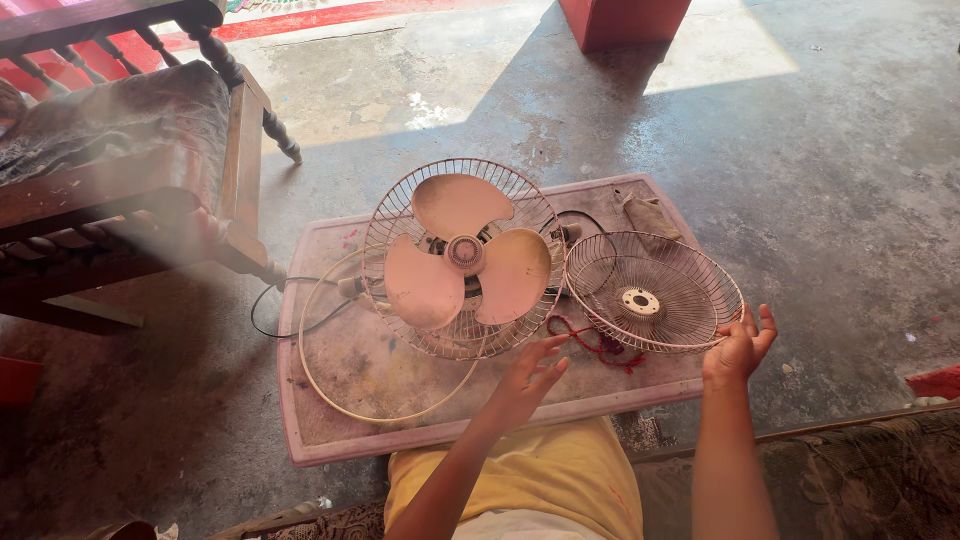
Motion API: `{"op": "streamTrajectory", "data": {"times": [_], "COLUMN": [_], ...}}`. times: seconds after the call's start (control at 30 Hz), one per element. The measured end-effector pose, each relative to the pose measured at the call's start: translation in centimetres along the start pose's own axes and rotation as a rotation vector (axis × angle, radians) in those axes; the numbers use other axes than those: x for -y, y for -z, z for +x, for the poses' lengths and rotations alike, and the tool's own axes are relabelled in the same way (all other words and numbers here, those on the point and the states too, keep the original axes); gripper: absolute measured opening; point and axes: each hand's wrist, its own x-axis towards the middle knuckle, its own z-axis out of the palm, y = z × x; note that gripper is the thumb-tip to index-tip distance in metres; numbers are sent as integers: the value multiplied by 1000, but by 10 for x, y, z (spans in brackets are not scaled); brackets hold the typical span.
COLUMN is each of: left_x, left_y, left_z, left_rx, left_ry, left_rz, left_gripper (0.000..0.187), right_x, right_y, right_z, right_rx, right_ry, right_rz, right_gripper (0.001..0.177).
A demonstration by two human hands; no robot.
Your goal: The person uses a screwdriver to loosen and remove the front grille of a table fan, then wipes the fan blades with a cloth. The front grille is set aside while the fan remains on the table.
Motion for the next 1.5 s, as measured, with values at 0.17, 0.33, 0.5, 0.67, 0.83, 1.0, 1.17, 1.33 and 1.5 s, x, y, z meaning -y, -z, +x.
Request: {"op": "streamTrajectory", "data": {"times": [0.17, 0.33, 0.5, 0.67, 0.83, 1.0, 1.17, 1.33, 1.5], "left_x": [-6, -5, 1, 0, -13, -34, -54, -64, -54], "left_y": [4, 5, 6, 19, 42, 69, 108, 156, 193], "left_z": [-6, -6, -9, -15, -30, -43, -46, -32, 4], "left_rx": [-23, -48, -48, -90, -93, -155, -359, -688, -976], "left_ry": [13, 20, 33, 50, 92, 24, -139, -289, -351], "left_rz": [-16, -1, -14, -17, -184, -324, -205, -111, 494], "left_gripper": [48, 47, 45, 45, 43, 44, 40, 36, 40], "right_x": [-17, -20, -21, -22, -11, 11, 32, 42, 36], "right_y": [3, 11, 14, 13, -10, -84, -176, -254, -303], "right_z": [-21, -27, -23, -26, -36, -41, -78, -113, -127], "right_rx": [-69, -85, -117, -301, -207, 103, 384, 589, 784], "right_ry": [20, -94, -146, -359, 94, 310, 376, 401, 389], "right_rz": [-142, -170, -406, -679, -1266, -1128, -957, -882, -950], "right_gripper": [78, 74, 71, 65, 64, 63, 56, 44, 38]}}
